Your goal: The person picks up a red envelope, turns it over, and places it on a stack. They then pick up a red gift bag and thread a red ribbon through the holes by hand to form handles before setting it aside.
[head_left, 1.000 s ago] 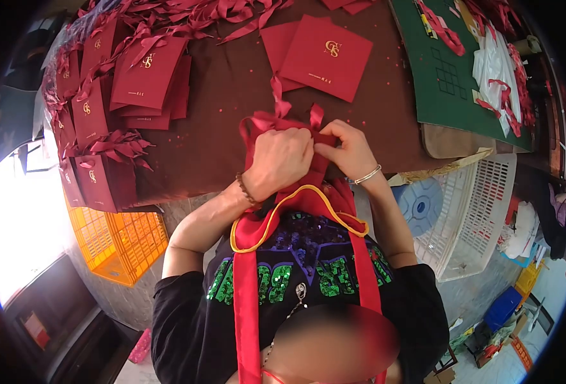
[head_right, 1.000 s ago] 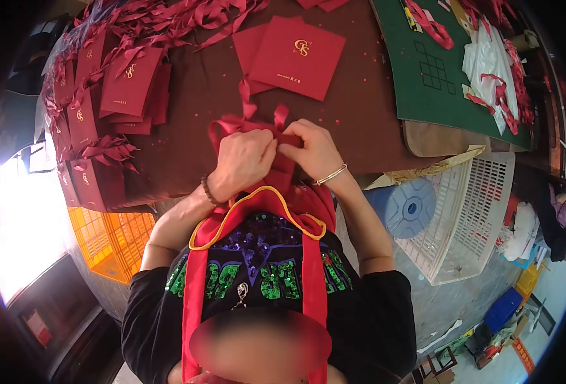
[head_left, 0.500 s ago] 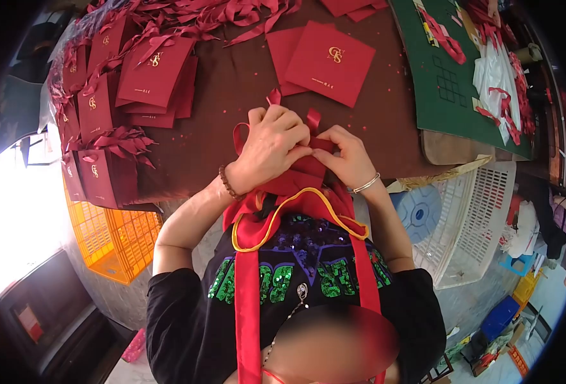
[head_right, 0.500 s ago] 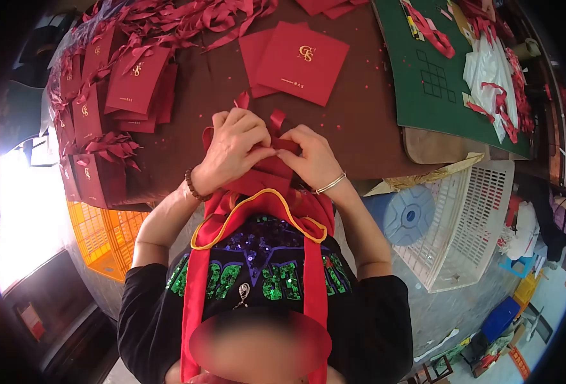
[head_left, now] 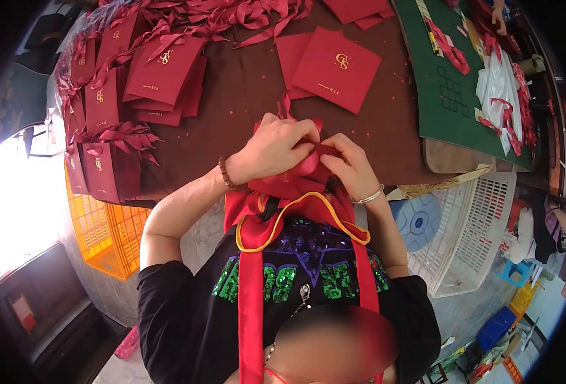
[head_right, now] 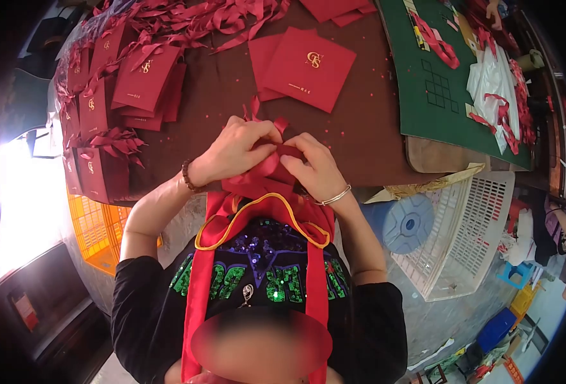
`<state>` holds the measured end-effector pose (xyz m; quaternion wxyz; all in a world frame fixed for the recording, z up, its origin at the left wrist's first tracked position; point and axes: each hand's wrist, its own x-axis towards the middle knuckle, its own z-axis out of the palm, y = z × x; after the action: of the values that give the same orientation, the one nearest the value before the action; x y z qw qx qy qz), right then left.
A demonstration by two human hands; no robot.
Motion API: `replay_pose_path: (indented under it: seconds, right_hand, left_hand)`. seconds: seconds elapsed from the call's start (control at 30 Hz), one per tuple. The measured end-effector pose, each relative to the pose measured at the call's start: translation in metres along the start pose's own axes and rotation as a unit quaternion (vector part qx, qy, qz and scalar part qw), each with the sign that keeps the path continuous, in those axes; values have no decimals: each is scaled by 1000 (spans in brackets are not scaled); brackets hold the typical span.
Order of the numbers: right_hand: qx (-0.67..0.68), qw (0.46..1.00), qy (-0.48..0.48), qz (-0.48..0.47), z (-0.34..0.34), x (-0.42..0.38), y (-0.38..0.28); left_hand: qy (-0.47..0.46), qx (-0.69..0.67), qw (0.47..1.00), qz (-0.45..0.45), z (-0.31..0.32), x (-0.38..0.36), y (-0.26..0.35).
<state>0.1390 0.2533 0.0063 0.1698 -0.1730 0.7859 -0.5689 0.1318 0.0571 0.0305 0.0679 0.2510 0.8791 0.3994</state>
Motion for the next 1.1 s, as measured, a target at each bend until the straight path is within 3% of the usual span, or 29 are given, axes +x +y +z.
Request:
replay_pose_path:
  seconds: [0.07, 0.13, 0.27, 0.37, 0.5, 0.57, 0.8, 0.93, 1.1]
  right_hand:
    - [17, 1000, 10, -24, 1, -2, 3]
    - [-64, 998, 24, -2, 3, -2, -7]
    - [-58, 998, 27, -5, 4, -1, -5]
    - [-48, 999, 8, 8, 5, -1, -12]
    - [-58, 998, 16, -9, 8, -1, -9]
    - [-58, 998, 28, -10, 8, -1, -9]
    - [-87, 995, 35, -13, 14, 1, -12]
    - [-59, 995, 48, -65, 20, 2, -6]
    - [-83, 989, 79, -95, 24, 1, 4]
  left_hand:
    - [14, 36, 999, 21, 2, 0, 1]
    - [-43, -80, 991, -97, -1, 2, 4]
    - [-74, -105, 986, -107, -13, 10, 1]
    - [-141, -280, 938, -150, -11, 17, -20]
    - [-164, -319, 921, -155, -15, 24, -24]
    - [-203, -289, 910, -219, -25, 28, -11]
    - [-228, -267, 912, -211, -17, 30, -31]
    - [-232, -280, 909, -206, -23, 33, -30]
    - [-210, -392, 868, -221, -6, 32, -40]
